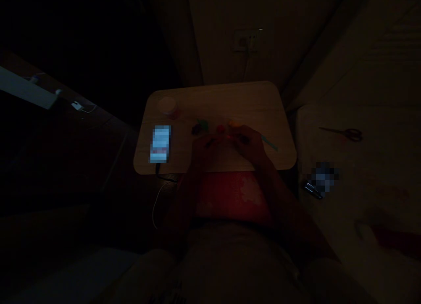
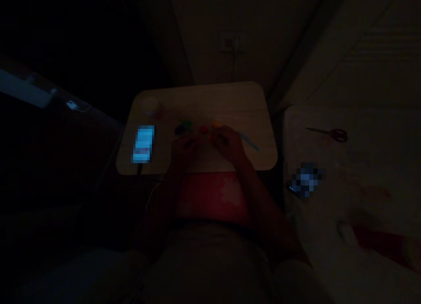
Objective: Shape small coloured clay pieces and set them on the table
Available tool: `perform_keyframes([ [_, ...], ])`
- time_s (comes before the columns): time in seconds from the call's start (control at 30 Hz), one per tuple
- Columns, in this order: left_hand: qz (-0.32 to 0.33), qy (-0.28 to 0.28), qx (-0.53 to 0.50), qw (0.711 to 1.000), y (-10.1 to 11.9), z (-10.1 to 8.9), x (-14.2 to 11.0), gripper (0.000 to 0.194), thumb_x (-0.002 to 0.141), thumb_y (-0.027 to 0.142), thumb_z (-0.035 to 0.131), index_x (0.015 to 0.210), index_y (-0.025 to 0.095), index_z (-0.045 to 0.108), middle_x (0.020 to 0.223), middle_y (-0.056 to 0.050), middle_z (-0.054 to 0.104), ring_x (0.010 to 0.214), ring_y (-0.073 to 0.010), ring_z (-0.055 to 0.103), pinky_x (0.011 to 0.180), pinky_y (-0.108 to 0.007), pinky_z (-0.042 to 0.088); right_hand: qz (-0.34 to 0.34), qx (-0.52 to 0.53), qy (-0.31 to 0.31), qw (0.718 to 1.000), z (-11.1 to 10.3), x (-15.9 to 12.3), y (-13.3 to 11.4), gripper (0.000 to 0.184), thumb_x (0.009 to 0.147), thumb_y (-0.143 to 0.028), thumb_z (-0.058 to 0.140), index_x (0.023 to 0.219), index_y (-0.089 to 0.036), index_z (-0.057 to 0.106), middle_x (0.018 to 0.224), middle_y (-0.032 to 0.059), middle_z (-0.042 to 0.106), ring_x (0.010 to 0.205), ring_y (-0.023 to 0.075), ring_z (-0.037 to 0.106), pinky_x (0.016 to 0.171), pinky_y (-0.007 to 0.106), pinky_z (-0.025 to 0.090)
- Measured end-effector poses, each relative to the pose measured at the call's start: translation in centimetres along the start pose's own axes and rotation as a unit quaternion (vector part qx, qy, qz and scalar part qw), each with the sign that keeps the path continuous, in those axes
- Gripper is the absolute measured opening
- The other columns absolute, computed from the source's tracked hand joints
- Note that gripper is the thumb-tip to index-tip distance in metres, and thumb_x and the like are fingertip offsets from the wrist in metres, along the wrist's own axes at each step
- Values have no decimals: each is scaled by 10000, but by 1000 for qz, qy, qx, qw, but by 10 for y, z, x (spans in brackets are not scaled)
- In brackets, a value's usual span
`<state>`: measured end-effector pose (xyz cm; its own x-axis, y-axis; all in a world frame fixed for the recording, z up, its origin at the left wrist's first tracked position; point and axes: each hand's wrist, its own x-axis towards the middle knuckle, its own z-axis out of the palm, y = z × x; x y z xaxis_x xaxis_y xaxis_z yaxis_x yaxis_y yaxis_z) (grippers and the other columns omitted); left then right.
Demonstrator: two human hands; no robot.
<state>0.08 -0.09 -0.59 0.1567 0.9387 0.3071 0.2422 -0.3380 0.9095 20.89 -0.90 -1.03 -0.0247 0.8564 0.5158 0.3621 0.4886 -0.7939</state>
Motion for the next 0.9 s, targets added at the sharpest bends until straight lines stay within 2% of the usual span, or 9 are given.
perform_keyframes([
  [0.13, -24, 6, 8, 1000, -3, 1, -1, 112, 875, 291, 789, 829, 197, 828, 858, -40, 823, 809, -183, 750, 787, -286, 571, 14, -3, -6, 1000, 0, 0, 1, 136, 914, -393, 784, 904, -257, 783, 957, 62, 785, 894, 238, 727, 822, 405, 578],
  [0.27, -41, 14, 29, 999, -5, 1, -2, 134, 814, 320, 827, 795, 188, 817, 724, -7, 762, 640, -136, 638, 622, -240, 472, 7, 2, 0, 1000, 1, -1, 2, 132, 907, -386, 800, 915, -254, 791, 958, 64, 782, 897, 238, 729, 816, 397, 569],
  [0.37, -37, 21, 38, 998, -4, 1, -2, 155, 799, 334, 831, 764, 187, 798, 653, 17, 707, 578, -116, 564, 565, -227, 409, 4, -1, 0, 1000, 1, -1, 2, 115, 909, -376, 795, 915, -261, 789, 955, 56, 787, 883, 230, 726, 794, 385, 569],
  [0.5, -23, 19, 15, 999, -2, 1, -1, 214, 900, 321, 725, 745, 185, 783, 724, -6, 759, 684, -148, 667, 674, -250, 510, 3, -4, -6, 1000, 0, 0, 1, 111, 918, -371, 785, 913, -260, 787, 957, 58, 790, 887, 229, 724, 810, 388, 573],
  [0.6, 6, 1, 8, 1000, 0, -1, 0, 225, 970, 275, 644, 879, 193, 832, 829, -33, 812, 807, -179, 743, 816, -294, 572, 1, 1, 3, 1000, 0, 0, 0, 123, 911, -372, 794, 902, -250, 789, 932, 60, 784, 865, 225, 722, 779, 373, 564],
  [0.7, 35, -13, 13, 999, -1, -2, 1, 199, 964, 233, 660, 983, 214, 857, 938, -50, 840, 928, -203, 773, 914, -328, 585, 15, 3, 0, 1000, 0, -1, -1, 132, 910, -378, 792, 910, -246, 794, 933, 57, 795, 836, 216, 723, 756, 357, 560],
  [0.8, 45, -19, 8, 999, -4, -2, 1, 185, 955, 225, 682, 975, 229, 866, 1008, -56, 849, 965, -205, 782, 921, -327, 592, 29, 1, -7, 1000, -1, -2, -1, 150, 909, -397, 788, 920, -248, 800, 928, 52, 806, 801, 206, 718, 723, 344, 552],
  [0.9, 23, -9, 0, 1000, -5, 0, 0, 164, 941, 269, 727, 1023, 225, 862, 1023, -60, 852, 927, -200, 786, 879, -314, 604, 30, 1, -13, 999, -1, -2, -1, 146, 905, -396, 791, 926, -251, 803, 921, 48, 808, 797, 204, 716, 723, 340, 551],
])
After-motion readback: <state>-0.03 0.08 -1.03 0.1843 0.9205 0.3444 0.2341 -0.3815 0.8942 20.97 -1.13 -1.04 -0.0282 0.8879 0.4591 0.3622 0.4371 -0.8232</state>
